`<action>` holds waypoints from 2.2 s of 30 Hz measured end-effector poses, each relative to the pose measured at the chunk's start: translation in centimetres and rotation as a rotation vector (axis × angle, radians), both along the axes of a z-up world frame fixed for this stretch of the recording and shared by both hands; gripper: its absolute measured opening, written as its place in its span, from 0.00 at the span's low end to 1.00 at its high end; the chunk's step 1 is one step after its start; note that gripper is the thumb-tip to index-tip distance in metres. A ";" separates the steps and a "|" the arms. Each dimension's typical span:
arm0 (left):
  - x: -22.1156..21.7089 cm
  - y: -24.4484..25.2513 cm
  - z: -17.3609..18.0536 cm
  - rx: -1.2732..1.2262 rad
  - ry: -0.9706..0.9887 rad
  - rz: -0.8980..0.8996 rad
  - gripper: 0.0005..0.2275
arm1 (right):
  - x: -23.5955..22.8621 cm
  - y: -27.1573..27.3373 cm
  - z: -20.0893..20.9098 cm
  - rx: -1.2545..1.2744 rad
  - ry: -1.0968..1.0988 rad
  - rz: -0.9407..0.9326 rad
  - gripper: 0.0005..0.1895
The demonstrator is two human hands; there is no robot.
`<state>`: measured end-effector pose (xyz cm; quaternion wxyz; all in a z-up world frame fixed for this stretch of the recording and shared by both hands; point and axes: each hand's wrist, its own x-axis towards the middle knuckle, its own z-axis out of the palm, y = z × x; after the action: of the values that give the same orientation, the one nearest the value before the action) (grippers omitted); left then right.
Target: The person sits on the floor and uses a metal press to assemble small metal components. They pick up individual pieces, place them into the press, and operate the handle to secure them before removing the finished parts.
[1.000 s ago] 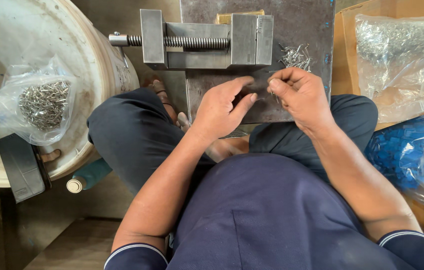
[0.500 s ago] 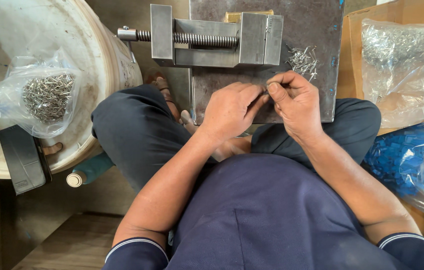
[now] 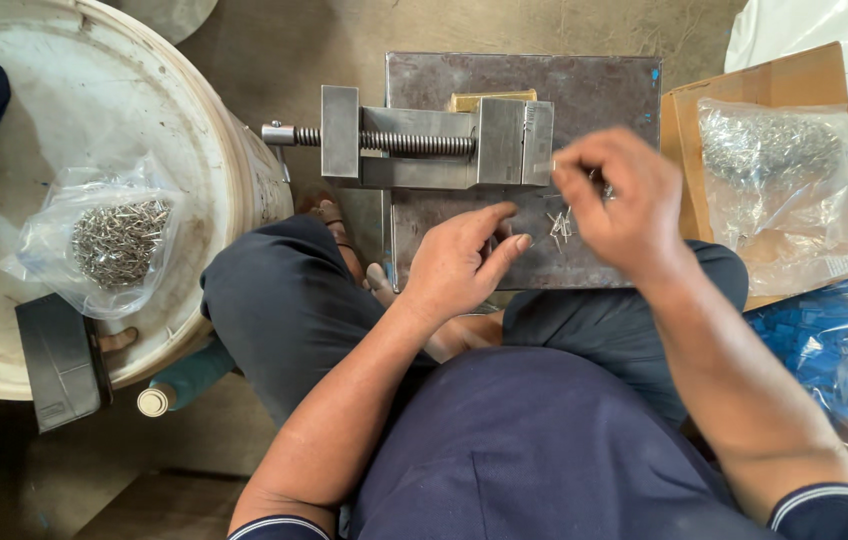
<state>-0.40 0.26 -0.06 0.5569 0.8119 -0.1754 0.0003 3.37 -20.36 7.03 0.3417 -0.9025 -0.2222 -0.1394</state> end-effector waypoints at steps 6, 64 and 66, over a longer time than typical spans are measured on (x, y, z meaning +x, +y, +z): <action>0.2 0.3 0.2 -0.046 0.022 -0.005 0.17 | 3.6 1.1 1.0 -0.087 -0.016 0.018 0.03; 0.0 -0.6 -0.1 0.313 -0.315 0.026 0.13 | -6.3 -0.6 -4.2 -0.137 0.251 -0.021 0.06; 0.0 -0.6 0.0 0.317 -0.316 0.030 0.13 | -6.3 -0.3 -4.3 -0.211 0.184 -0.005 0.06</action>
<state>-0.41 -0.37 -0.08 0.3878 0.8816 -0.2462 0.1083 -2.95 -20.68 2.70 0.2633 -0.9430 -0.2009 -0.0327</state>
